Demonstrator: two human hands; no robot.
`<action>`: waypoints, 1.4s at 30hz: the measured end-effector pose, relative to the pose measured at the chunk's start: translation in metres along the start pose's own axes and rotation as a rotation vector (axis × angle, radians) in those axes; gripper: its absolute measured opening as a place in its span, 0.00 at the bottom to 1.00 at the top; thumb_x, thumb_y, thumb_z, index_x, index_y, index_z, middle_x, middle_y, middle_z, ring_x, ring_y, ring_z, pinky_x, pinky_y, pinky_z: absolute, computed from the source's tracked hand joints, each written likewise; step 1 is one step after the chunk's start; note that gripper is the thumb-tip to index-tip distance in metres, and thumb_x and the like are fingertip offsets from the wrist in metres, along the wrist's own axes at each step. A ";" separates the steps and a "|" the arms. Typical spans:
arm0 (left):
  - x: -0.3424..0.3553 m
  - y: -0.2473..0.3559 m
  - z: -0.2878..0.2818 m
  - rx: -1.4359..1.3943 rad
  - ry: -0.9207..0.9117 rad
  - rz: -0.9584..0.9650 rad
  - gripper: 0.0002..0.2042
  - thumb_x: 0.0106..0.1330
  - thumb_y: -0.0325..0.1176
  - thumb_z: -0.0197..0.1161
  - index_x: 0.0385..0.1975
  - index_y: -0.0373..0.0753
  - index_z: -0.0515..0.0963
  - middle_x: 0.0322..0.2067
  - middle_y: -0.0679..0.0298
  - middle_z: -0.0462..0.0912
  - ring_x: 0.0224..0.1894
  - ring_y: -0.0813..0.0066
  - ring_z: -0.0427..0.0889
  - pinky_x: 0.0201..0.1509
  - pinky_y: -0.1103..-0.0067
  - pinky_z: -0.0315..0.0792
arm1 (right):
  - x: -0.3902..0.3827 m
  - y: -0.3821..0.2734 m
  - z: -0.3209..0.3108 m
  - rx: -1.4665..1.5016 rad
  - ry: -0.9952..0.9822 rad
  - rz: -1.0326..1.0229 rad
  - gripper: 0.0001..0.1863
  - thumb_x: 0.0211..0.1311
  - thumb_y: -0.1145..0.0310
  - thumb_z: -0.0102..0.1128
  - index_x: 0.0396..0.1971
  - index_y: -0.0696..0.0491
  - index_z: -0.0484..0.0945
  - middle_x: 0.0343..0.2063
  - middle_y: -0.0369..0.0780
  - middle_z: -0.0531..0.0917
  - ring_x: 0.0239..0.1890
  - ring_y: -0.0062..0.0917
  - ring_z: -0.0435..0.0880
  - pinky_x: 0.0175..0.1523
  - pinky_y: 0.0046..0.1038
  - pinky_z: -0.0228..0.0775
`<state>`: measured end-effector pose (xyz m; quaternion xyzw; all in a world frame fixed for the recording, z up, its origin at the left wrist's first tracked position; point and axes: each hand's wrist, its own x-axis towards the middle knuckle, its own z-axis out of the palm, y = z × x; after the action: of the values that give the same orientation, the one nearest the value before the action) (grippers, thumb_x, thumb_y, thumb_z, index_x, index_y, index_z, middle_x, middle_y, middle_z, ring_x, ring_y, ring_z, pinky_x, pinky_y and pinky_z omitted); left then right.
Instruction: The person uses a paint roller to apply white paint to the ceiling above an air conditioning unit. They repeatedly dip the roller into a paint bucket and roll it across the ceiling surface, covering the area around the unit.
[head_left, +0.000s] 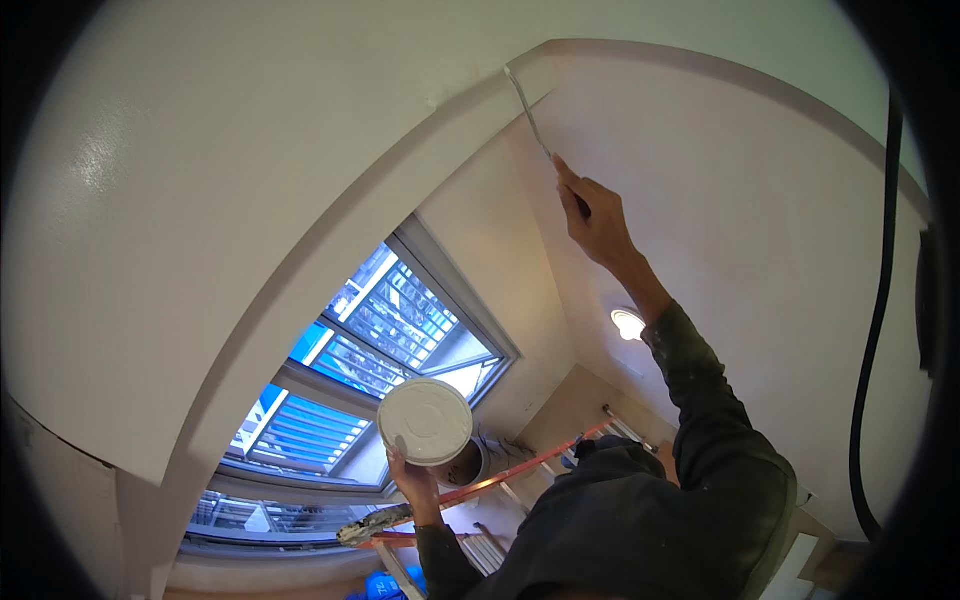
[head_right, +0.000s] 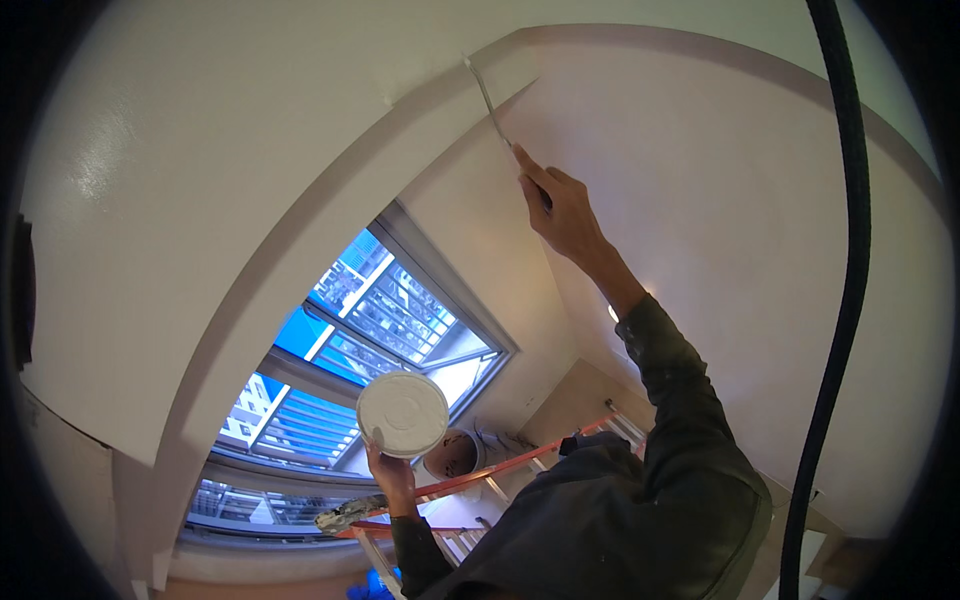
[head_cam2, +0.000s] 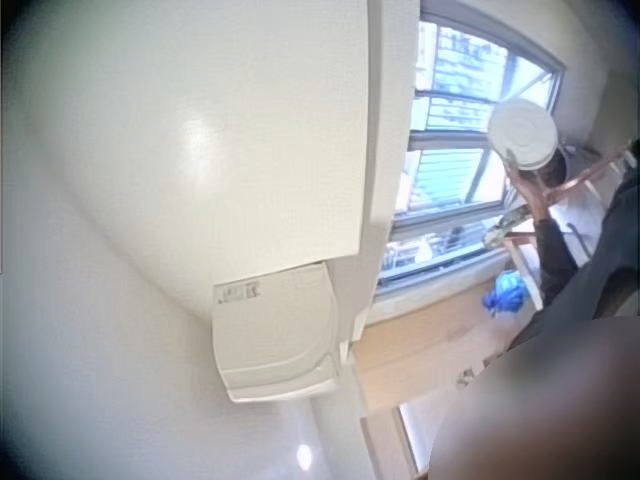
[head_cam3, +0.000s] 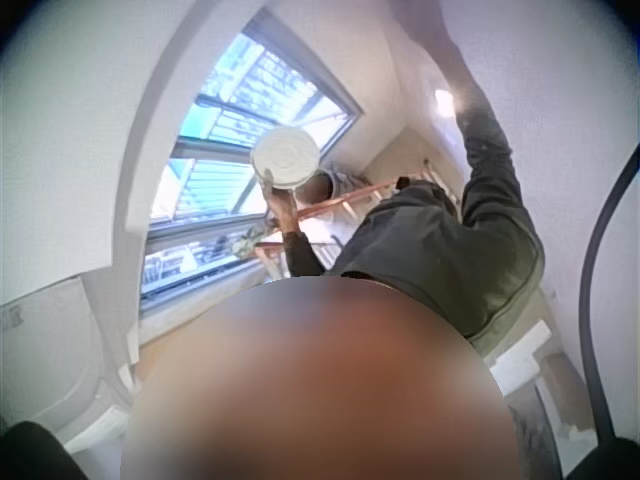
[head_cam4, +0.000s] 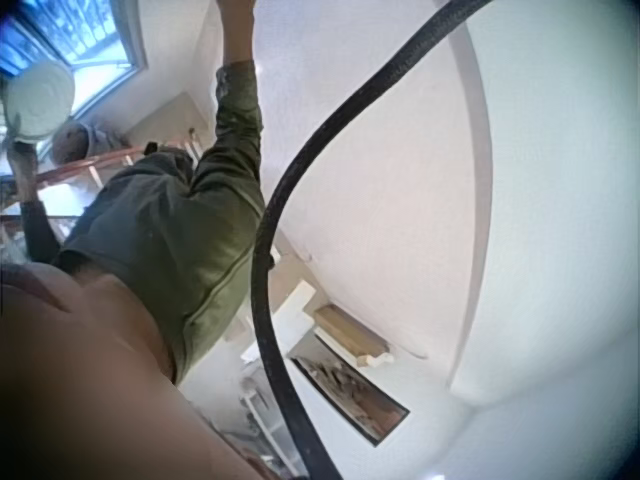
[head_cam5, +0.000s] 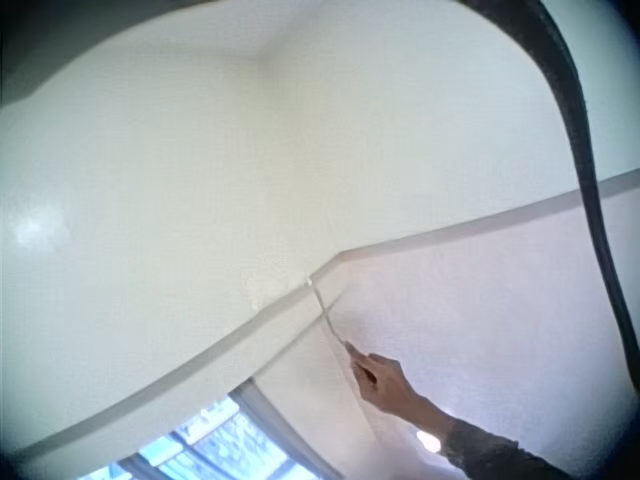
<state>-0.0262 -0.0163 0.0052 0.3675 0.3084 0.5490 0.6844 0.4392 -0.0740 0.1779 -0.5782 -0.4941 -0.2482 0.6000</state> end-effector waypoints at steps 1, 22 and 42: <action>-0.001 -0.001 -0.002 0.017 -0.010 0.008 0.27 0.67 0.40 0.57 0.64 0.40 0.62 0.59 0.57 0.71 0.59 0.64 0.74 0.59 0.68 0.74 | -0.004 -0.001 -0.001 0.004 -0.014 0.012 0.26 0.66 0.74 0.58 0.64 0.46 0.72 0.15 0.40 0.70 0.17 0.26 0.66 0.26 0.29 0.62; 0.000 0.004 0.009 -0.064 -0.051 0.082 0.25 0.68 0.38 0.55 0.63 0.36 0.64 0.57 0.56 0.73 0.60 0.61 0.73 0.62 0.63 0.69 | 0.214 -0.058 -0.012 0.095 0.116 -0.166 0.21 0.69 0.71 0.55 0.61 0.51 0.73 0.15 0.39 0.65 0.18 0.21 0.62 0.27 0.26 0.63; 0.005 0.001 0.018 0.108 0.033 0.069 0.26 0.66 0.47 0.55 0.62 0.42 0.65 0.53 0.59 0.77 0.52 0.65 0.80 0.42 0.72 0.79 | 0.409 -0.152 -0.036 0.008 0.126 -0.254 0.22 0.71 0.64 0.49 0.62 0.51 0.74 0.15 0.37 0.74 0.18 0.21 0.66 0.29 0.31 0.66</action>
<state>-0.0108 -0.0139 0.0162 0.4052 0.3360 0.5607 0.6392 0.4768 -0.0272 0.6116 -0.4919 -0.5256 -0.3558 0.5960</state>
